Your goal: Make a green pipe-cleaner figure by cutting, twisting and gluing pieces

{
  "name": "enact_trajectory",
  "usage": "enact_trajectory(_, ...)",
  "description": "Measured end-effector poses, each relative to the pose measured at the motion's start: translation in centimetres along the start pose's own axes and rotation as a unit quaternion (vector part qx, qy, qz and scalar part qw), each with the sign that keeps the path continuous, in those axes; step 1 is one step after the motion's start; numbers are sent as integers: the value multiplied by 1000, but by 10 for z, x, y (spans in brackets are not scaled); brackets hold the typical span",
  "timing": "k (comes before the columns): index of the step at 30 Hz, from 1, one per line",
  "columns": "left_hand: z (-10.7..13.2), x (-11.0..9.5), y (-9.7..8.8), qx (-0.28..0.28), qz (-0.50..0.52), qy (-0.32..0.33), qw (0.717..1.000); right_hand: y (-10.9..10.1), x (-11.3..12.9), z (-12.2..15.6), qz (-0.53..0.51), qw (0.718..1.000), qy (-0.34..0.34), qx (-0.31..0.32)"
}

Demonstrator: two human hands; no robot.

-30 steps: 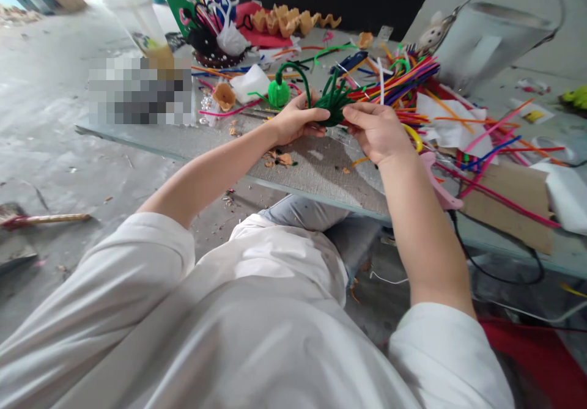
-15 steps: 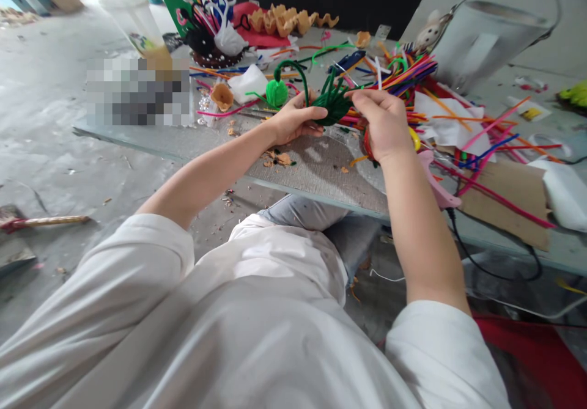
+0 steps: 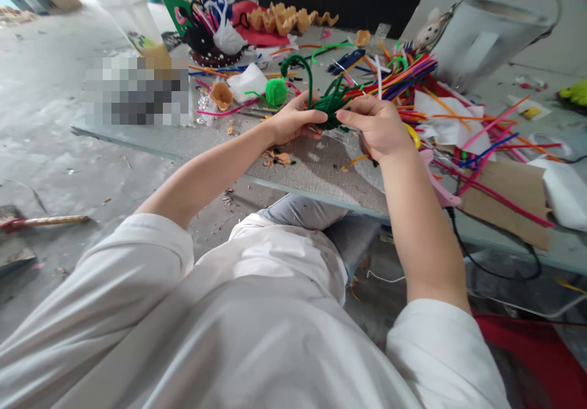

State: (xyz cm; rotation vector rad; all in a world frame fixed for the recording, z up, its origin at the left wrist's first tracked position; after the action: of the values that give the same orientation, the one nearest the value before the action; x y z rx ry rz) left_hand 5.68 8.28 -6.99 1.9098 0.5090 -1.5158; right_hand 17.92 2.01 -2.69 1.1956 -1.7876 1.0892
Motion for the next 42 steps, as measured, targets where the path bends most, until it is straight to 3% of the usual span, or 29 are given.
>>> enact_trajectory(7,0,2,-1,-10,14,-14,1000,-4,-5,-3,-72,997,26,-12)
enact_trajectory(24,-2,5,0,1,7,-10,1000,0,4,-1,68,997,-24,-7)
enact_trajectory(34,-2,5,-1,-16,-14,-11,1000,4,-11,-3,-73,997,33,0)
enact_trajectory(42,0,5,0,-13,-23,-15,1000,-3,-19,-5,-65,997,49,-8)
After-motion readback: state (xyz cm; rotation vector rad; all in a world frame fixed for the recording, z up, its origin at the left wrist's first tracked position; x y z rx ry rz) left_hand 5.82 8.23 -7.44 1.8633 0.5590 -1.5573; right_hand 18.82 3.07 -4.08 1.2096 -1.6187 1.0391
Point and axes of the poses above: each hand's wrist, its own z-axis away from the middle knuckle, its own y-axis out of the palm, x = y × z, the point moved 10 cm from there along -z, towards the middle knuckle, and after that the axes turned 4 degrees about z, right-handed, at the moved point
